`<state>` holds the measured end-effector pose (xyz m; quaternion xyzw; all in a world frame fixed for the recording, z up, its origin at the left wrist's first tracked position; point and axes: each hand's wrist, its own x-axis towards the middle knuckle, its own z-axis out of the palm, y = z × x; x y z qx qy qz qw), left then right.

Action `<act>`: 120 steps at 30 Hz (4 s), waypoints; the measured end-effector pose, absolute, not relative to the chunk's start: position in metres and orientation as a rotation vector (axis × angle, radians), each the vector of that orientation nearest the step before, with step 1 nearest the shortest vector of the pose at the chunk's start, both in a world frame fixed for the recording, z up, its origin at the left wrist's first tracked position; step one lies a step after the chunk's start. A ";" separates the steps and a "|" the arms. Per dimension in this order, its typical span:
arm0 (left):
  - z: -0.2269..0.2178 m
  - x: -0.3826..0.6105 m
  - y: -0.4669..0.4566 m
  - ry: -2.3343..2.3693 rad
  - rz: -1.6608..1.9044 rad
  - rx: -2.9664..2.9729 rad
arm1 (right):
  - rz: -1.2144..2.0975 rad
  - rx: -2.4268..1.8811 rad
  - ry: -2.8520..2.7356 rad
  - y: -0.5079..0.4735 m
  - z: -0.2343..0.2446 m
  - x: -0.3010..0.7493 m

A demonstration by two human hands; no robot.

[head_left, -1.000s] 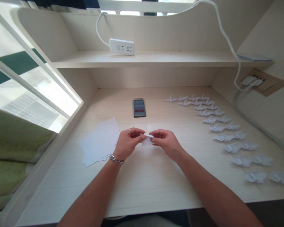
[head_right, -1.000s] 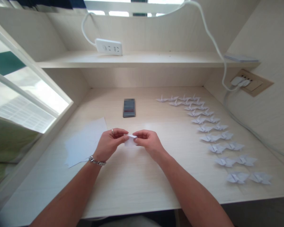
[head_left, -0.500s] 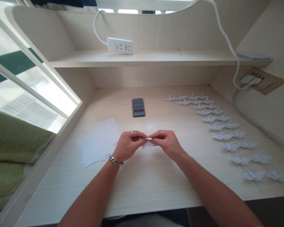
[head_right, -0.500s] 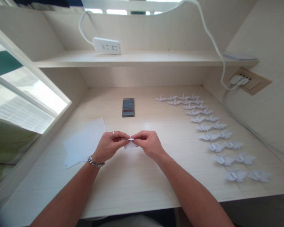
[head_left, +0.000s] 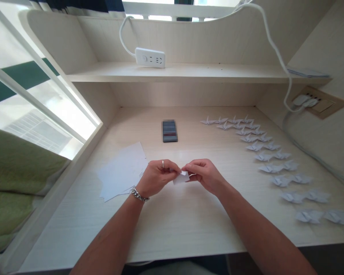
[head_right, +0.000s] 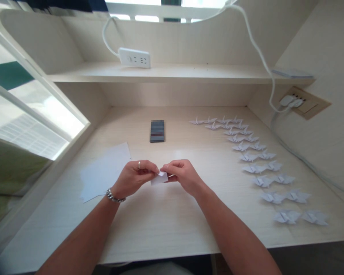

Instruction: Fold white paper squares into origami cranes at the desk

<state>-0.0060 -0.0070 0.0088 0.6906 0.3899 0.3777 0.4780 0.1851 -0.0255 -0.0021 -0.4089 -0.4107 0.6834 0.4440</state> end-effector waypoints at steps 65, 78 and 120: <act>-0.007 0.009 -0.003 1.051 1.016 1.301 | 1.057 -1.306 -1.501 -0.029 -0.006 0.177; -0.005 0.010 -0.005 1.098 0.954 1.388 | 1.403 -1.285 -1.196 -0.021 -0.013 0.176; -0.008 0.012 -0.003 1.052 1.059 1.245 | 1.191 -1.135 -1.238 -0.022 -0.019 0.166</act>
